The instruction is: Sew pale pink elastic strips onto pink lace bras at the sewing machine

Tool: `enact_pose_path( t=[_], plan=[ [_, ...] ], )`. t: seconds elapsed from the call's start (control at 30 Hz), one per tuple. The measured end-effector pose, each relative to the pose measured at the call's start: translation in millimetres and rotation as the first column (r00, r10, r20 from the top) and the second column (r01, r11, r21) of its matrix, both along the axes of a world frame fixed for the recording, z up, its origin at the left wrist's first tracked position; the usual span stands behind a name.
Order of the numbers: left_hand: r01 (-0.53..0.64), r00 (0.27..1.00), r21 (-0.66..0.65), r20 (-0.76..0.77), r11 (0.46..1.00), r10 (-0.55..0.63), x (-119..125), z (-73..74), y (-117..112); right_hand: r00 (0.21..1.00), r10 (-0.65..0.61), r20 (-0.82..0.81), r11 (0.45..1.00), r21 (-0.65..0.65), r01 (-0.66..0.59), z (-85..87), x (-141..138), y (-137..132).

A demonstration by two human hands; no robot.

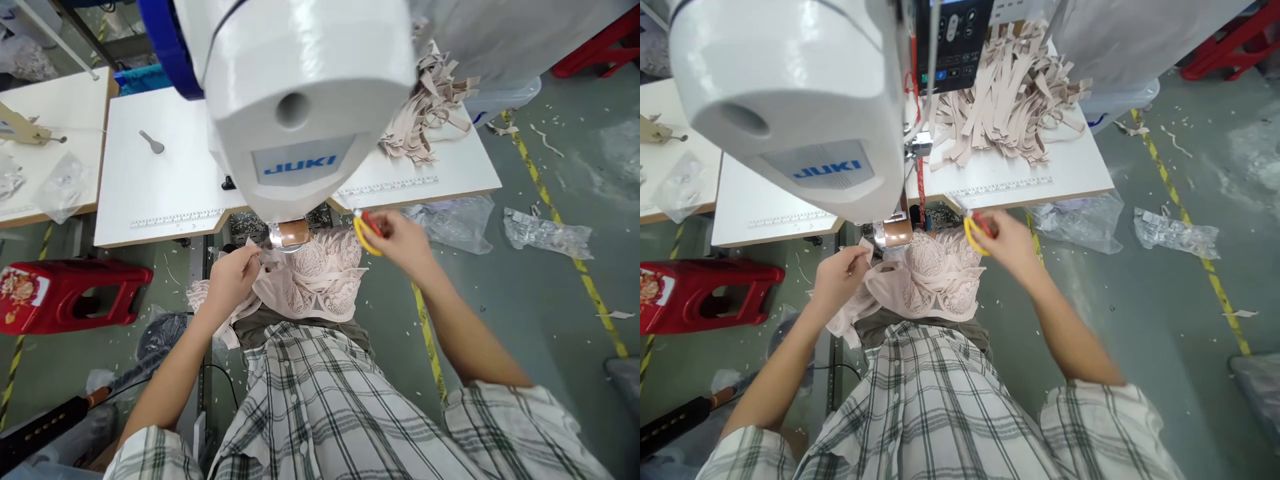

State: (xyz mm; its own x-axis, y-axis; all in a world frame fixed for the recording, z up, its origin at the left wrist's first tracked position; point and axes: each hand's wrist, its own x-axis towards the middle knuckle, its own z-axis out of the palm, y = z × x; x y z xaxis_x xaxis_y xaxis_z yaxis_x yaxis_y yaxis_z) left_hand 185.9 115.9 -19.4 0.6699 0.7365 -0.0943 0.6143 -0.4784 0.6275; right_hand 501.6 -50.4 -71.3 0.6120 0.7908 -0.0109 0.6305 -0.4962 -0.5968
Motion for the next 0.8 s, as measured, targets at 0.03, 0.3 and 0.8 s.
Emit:
enact_pose_path(
  t=[0.03, 0.3, 0.8],
  plan=[
    [0.037, 0.999, -0.081, -0.019, 0.996, -0.039, 2, 2.3, 3, 0.997, -0.045, 0.067, 0.999, 0.010, 0.044, -0.2, 21, 17],
    [0.164, 0.968, -0.185, -0.160, 0.969, -0.194, -5, -6.9, 27, 0.984, 0.016, 0.177, 0.962, 0.266, -0.063, -0.7, 40, 62],
    [0.110, 0.947, -0.006, 0.306, 0.994, -0.103, 66, 17.6, -63, 0.558, 0.266, -0.786, 0.910, 0.396, 0.123, 30.9, -123, 20]
  ],
)
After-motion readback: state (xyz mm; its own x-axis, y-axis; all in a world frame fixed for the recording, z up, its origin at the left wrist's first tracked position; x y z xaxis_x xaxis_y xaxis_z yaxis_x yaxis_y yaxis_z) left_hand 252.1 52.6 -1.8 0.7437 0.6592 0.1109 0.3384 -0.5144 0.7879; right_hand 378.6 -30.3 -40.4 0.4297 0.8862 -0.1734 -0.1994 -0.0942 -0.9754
